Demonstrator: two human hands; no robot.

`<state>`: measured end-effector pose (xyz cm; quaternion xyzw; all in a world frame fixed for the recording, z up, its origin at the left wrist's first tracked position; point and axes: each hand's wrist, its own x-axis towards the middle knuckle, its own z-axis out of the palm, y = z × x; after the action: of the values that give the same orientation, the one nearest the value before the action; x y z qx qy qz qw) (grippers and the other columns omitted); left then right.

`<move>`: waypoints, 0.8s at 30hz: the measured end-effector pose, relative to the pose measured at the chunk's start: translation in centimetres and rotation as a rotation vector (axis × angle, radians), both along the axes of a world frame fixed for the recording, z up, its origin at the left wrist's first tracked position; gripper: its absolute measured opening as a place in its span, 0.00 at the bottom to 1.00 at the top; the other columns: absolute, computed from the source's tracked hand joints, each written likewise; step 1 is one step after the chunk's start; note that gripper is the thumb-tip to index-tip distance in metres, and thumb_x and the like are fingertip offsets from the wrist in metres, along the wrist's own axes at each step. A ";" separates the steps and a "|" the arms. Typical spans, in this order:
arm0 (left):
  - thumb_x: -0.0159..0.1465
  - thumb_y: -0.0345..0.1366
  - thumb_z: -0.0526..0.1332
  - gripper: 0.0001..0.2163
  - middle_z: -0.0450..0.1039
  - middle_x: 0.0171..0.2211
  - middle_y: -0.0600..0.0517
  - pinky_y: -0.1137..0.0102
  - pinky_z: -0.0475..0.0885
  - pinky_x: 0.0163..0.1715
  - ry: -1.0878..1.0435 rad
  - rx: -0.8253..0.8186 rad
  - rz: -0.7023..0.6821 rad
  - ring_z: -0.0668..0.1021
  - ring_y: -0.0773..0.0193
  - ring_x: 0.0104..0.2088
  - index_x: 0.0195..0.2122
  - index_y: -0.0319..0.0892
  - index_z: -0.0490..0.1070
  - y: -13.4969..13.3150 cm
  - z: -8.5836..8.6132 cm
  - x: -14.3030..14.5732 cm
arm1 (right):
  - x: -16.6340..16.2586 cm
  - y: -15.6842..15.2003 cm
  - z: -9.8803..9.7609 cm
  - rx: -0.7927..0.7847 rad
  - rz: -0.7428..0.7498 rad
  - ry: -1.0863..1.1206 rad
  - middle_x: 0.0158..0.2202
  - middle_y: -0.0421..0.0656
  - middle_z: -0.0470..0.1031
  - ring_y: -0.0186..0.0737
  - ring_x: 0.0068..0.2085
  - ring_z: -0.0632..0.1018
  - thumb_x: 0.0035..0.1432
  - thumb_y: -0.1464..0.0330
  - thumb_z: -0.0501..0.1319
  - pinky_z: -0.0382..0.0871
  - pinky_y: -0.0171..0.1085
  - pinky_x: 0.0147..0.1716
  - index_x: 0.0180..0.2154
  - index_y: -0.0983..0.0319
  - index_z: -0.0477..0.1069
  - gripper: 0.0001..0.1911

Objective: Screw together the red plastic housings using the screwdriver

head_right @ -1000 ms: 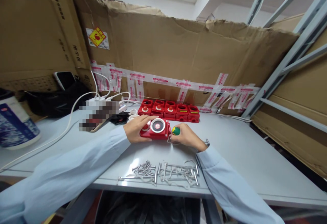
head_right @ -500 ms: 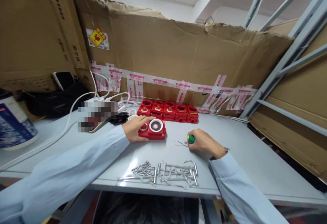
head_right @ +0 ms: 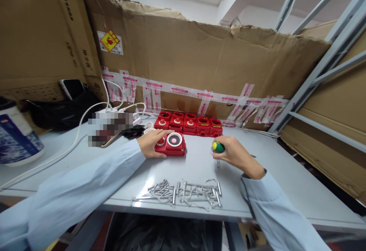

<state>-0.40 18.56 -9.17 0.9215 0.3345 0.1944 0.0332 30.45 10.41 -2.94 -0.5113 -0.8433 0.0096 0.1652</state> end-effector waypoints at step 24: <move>0.47 0.55 0.65 0.42 0.66 0.52 0.41 0.59 0.64 0.50 -0.041 -0.101 -0.014 0.71 0.48 0.50 0.60 0.43 0.50 0.7 -1.4 -0.2 | -6.4 -3.3 0.0 -0.319 0.214 -0.128 0.23 0.38 0.70 0.31 0.25 0.67 0.47 0.67 0.60 0.56 0.31 0.25 0.26 0.62 0.69 0.04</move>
<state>-0.56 19.27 -10.60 0.9169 0.3366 0.1959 0.0879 24.02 7.09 -2.91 -0.4381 -0.8894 0.1282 0.0260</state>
